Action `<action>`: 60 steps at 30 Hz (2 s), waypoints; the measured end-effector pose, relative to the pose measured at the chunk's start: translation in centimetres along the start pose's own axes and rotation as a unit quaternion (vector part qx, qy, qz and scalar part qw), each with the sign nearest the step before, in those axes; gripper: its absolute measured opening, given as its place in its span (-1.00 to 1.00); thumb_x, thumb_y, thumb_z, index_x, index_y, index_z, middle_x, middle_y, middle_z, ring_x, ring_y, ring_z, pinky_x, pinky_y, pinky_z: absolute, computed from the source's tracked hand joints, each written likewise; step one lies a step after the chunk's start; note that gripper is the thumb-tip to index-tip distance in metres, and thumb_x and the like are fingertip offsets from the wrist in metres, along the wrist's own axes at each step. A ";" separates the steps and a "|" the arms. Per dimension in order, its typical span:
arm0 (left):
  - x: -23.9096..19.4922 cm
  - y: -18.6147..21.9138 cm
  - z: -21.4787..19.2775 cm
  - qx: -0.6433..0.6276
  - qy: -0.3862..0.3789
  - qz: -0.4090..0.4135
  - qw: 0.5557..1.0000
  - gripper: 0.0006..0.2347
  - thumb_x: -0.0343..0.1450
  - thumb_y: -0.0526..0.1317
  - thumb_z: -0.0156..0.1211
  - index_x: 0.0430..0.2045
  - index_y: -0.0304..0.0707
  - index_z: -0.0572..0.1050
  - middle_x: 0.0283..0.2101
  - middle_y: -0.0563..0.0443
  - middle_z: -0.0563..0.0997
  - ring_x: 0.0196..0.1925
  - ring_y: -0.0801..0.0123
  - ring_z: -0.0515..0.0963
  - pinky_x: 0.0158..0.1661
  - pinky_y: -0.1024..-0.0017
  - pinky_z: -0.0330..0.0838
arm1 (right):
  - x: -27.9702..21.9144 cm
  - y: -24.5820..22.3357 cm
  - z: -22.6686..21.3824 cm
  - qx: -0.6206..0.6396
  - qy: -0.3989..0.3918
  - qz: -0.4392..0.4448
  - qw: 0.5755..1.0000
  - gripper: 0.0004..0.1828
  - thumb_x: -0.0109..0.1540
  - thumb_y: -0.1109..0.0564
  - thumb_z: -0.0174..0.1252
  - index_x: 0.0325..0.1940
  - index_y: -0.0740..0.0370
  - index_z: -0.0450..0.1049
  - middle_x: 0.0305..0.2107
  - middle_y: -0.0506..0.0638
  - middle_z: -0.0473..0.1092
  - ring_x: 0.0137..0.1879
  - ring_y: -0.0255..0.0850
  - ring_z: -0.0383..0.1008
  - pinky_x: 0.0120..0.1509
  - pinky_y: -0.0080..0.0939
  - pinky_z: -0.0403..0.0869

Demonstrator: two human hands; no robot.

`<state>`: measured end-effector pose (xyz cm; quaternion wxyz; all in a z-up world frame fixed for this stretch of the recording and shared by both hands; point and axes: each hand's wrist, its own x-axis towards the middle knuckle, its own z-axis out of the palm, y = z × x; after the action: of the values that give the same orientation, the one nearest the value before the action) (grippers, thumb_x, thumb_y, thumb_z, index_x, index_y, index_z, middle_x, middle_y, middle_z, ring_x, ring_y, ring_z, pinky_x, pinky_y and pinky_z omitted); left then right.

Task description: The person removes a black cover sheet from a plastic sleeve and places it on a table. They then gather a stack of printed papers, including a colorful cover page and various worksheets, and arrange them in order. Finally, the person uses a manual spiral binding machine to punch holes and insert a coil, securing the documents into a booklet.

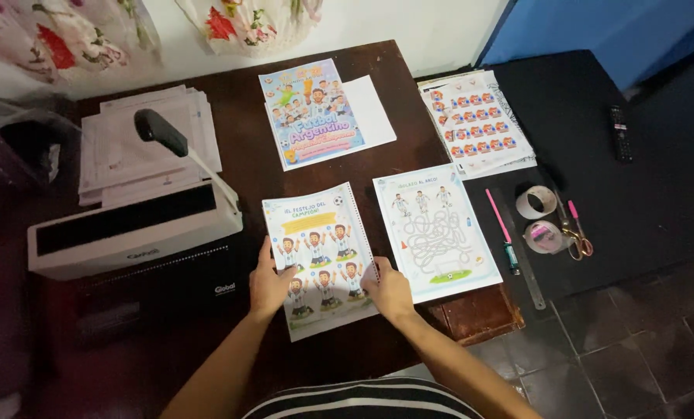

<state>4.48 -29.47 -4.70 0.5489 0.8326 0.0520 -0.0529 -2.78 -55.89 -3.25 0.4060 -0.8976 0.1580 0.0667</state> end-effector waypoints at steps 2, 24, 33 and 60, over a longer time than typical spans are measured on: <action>-0.4 1.6 -0.4 0.130 0.011 0.002 0.991 -0.22 0.19 -0.36 0.42 0.37 -0.24 0.17 -0.02 -0.25 0.58 -0.03 0.02 0.62 -0.04 0.20 0.49 | 0.0 -0.4 -0.5 -0.013 -0.012 0.013 1.000 -0.40 0.11 0.03 0.33 0.18 0.23 0.36 -0.31 0.31 0.55 -0.14 0.24 0.58 0.00 0.13 0.51; -5.7 7.1 15.9 0.301 -0.381 0.363 0.795 -0.39 0.26 -0.11 0.44 0.13 -0.52 0.37 0.36 -0.42 0.23 0.37 -0.30 0.24 0.24 0.03 0.23 | 4.0 12.5 -15.7 -0.256 0.156 0.144 0.943 -0.25 -0.11 -0.27 0.45 -0.01 0.24 0.57 0.06 0.23 0.39 0.21 0.22 0.36 0.24 0.12 0.43; -5.5 7.6 16.9 0.357 -0.402 0.350 0.767 -0.43 0.30 -0.15 0.39 0.17 -0.49 0.36 0.40 -0.44 0.18 0.45 -0.26 0.14 0.35 0.06 0.14 | 4.1 12.5 -15.6 -0.231 0.171 0.144 0.947 -0.23 -0.06 -0.27 0.47 0.01 0.31 0.53 0.09 0.23 0.39 0.21 0.21 0.38 0.24 0.11 0.45; -5.2 6.8 17.7 0.392 -0.453 0.285 0.749 -0.36 0.38 -0.14 0.32 0.31 -0.49 0.21 0.49 -0.46 -0.05 0.53 -0.28 -0.05 0.43 0.06 -0.02 | 6.5 15.9 -15.3 -0.191 0.166 0.134 0.958 -0.56 0.16 0.02 0.31 0.06 0.20 0.43 -0.23 0.30 0.54 -0.06 0.27 0.56 0.08 0.20 0.49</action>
<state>-0.22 -48.54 -4.75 0.1230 0.8293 -0.4674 -0.2804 -2.19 -78.68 -5.97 0.1826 -0.9274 0.3264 -0.0005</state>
